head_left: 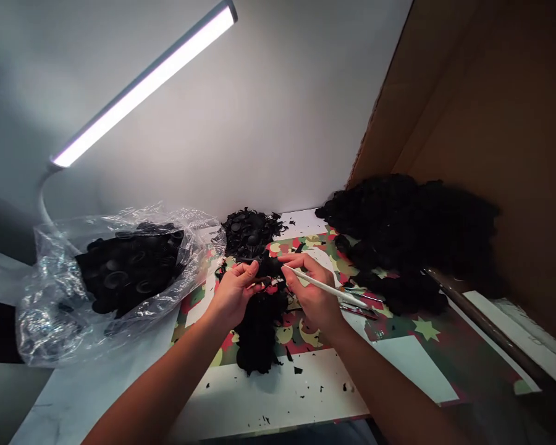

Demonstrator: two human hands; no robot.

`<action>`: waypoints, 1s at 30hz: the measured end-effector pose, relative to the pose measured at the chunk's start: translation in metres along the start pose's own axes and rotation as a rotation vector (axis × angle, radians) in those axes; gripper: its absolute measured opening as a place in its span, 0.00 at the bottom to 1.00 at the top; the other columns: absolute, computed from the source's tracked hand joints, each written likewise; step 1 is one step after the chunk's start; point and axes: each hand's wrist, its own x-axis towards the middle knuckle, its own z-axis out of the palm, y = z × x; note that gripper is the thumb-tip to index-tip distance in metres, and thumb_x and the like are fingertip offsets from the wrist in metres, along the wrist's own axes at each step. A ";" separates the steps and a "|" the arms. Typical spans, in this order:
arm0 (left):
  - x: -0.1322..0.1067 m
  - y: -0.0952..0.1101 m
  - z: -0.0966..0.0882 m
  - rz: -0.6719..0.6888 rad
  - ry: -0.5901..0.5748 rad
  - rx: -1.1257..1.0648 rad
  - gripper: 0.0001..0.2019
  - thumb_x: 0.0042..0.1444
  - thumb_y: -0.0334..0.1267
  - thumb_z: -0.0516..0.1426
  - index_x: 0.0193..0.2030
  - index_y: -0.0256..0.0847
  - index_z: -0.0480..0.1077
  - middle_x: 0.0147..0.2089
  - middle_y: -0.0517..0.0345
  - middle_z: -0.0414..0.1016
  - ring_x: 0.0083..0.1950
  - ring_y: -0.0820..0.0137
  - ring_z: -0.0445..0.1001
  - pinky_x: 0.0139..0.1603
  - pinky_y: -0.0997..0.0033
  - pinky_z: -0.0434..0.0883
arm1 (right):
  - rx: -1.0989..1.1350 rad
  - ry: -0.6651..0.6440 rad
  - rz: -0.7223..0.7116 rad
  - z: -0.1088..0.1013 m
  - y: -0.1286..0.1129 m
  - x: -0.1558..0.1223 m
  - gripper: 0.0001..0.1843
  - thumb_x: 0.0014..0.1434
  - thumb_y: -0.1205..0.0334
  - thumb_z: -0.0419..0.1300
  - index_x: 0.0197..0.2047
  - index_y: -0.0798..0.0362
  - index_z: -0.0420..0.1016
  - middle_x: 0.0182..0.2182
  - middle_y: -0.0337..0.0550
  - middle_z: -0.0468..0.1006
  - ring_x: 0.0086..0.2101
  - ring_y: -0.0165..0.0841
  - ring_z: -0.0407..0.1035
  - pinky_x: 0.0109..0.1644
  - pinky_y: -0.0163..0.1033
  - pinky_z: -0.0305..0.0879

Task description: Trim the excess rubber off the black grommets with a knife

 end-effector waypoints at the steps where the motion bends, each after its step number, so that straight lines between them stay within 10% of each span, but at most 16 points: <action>1: -0.003 -0.002 0.001 0.024 0.015 0.009 0.21 0.41 0.49 0.73 0.25 0.37 0.69 0.29 0.60 0.73 0.29 0.76 0.71 0.30 0.76 0.69 | -0.014 -0.024 -0.026 0.002 -0.002 -0.001 0.07 0.64 0.62 0.59 0.33 0.48 0.72 0.44 0.42 0.83 0.47 0.39 0.76 0.55 0.48 0.68; 25: -0.016 -0.016 0.009 0.278 0.080 0.115 0.17 0.40 0.44 0.73 0.25 0.36 0.73 0.24 0.62 0.73 0.27 0.75 0.68 0.33 0.74 0.65 | -0.308 -0.007 -0.350 0.020 -0.009 -0.014 0.06 0.68 0.67 0.56 0.38 0.49 0.69 0.43 0.42 0.83 0.44 0.36 0.75 0.58 0.49 0.57; 30: -0.023 -0.013 0.007 0.296 0.032 0.083 0.18 0.41 0.43 0.73 0.23 0.36 0.71 0.25 0.62 0.72 0.29 0.75 0.67 0.35 0.76 0.65 | -0.458 -0.026 -0.163 0.010 0.017 0.000 0.08 0.68 0.67 0.51 0.38 0.49 0.69 0.38 0.43 0.80 0.42 0.38 0.73 0.55 0.47 0.57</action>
